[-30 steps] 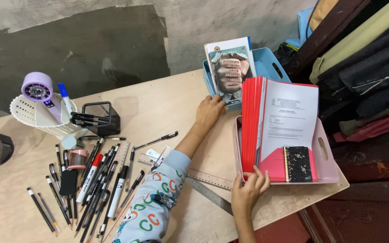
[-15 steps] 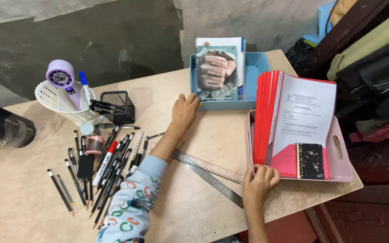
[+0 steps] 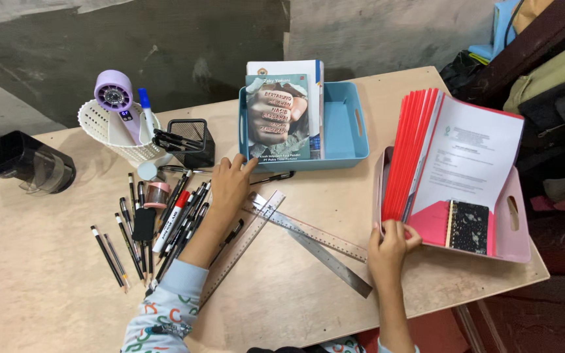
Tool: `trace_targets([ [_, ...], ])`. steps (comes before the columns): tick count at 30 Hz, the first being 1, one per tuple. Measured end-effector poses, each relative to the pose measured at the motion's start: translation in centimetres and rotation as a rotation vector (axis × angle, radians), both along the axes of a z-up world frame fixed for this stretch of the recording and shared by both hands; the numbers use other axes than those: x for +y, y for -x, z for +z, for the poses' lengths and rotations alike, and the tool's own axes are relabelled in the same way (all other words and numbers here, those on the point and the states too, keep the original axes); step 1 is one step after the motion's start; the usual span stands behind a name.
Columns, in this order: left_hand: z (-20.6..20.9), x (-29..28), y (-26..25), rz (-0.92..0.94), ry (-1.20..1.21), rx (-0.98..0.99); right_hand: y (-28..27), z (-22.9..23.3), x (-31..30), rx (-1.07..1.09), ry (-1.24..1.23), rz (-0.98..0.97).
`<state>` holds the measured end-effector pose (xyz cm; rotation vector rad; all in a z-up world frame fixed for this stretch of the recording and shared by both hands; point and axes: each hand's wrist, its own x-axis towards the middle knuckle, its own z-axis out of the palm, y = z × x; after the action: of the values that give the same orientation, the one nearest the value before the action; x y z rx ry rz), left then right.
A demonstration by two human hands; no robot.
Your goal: The person organizes a cluttered desk by moving a book into a blue tray, shifting a pink tray, and handling two small round containers. They open and close the containers, then place them into the trays. The person also moves rulers and other stationery items on the desk.
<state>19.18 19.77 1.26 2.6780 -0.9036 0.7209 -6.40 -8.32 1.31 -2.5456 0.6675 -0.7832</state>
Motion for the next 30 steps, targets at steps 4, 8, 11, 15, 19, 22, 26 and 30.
trace_targets([
  [4, 0.8, 0.5, 0.9, -0.018, 0.093, -0.005, -3.2, -0.3, -1.4, -0.017, -0.003, 0.041],
  [8, 1.0, 0.3, 1.6, 0.012, 0.129, 0.075, -6.8, -0.5, -3.1, -0.037, -0.032, 0.100],
  [11, 0.6, -0.2, 2.0, 0.043, 0.110, 0.132, -9.6, -0.6, -4.6, -0.024, -0.091, 0.147],
  [15, -0.1, -1.0, 2.1, 0.085, 0.188, 0.271, -12.5, -0.6, -6.9, 0.000, -0.226, 0.188],
  [19, -0.5, -1.4, 2.4, 0.109, 0.245, 0.308, -15.2, -0.9, -8.8, 0.023, -0.192, 0.232],
  [22, -0.4, -1.8, 2.5, 0.114, 0.280, 0.202, -17.2, -1.2, -10.3, 0.077, -0.171, 0.259],
  [26, -0.3, -2.8, 2.8, 0.163, 0.337, 0.117, -18.6, -1.5, -11.7, 0.054, -0.137, 0.343],
  [30, -0.2, -3.5, 3.1, 0.243, 0.397, 0.247, -19.6, -1.8, -11.9, 0.038, -0.125, 0.363],
])
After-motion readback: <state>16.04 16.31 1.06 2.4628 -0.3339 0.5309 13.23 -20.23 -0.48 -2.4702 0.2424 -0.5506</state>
